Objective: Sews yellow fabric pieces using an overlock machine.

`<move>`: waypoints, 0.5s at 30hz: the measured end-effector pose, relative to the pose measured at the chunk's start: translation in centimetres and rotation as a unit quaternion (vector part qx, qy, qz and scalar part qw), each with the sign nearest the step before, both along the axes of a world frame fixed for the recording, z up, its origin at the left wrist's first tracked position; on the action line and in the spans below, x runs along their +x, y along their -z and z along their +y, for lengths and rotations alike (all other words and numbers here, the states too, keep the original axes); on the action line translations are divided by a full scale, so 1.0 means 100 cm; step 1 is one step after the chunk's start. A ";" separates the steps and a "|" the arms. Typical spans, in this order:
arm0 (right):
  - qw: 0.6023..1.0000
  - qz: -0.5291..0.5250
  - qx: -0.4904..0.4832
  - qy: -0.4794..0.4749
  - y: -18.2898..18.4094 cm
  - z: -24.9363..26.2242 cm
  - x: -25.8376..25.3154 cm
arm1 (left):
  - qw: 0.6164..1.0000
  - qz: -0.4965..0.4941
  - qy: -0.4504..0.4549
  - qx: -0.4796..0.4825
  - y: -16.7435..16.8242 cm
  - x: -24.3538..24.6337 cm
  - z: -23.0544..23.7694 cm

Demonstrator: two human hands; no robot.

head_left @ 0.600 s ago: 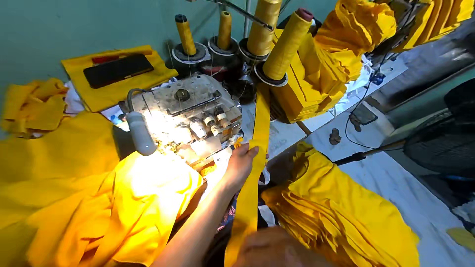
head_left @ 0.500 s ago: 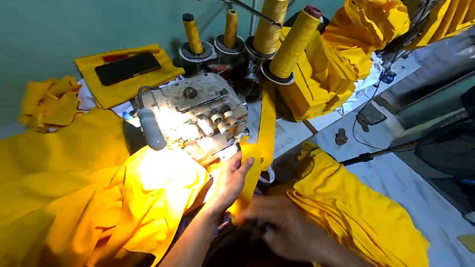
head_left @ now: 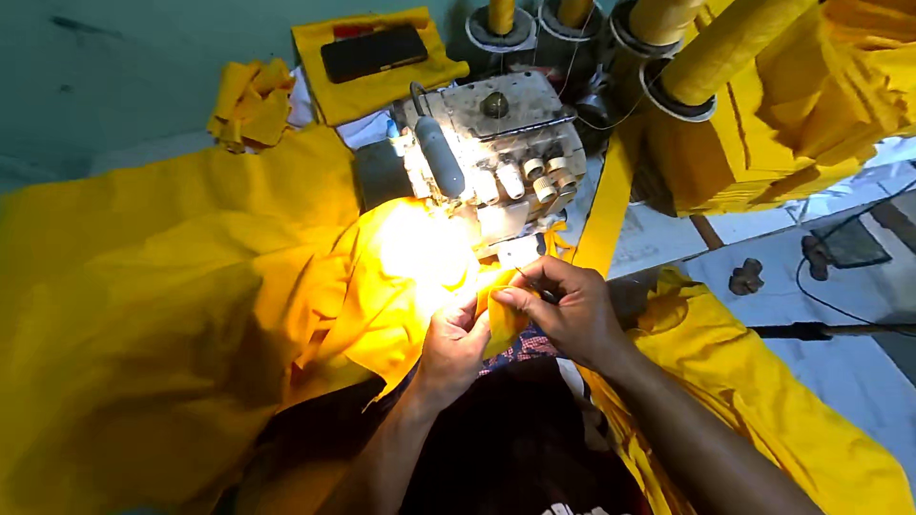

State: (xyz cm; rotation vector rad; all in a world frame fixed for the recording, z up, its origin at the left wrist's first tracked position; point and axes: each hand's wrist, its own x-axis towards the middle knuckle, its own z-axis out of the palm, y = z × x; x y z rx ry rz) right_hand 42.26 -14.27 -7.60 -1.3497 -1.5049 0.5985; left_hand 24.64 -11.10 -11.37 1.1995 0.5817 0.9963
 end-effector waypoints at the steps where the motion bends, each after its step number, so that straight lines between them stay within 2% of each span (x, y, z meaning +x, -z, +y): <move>1: 1.000 -0.002 -0.001 0.001 -0.001 0.000 -0.001 | 1.000 -0.003 0.003 0.001 0.001 0.000 0.000; 6: 1.000 -0.011 -0.006 0.011 -0.002 0.003 -0.002 | 0.999 0.008 0.018 0.026 0.002 -0.002 -0.004; 9: 0.999 -0.022 -0.032 0.024 -0.002 0.003 -0.004 | 0.998 -0.033 0.045 0.015 0.009 -0.008 -0.003; 13: 0.995 -0.023 -0.076 0.052 0.000 0.005 -0.006 | 0.999 0.001 -0.033 0.028 0.006 -0.008 -0.004; 15: 0.994 0.013 -0.105 0.041 0.002 0.006 -0.002 | 0.998 0.025 -0.059 0.028 0.003 -0.012 -0.002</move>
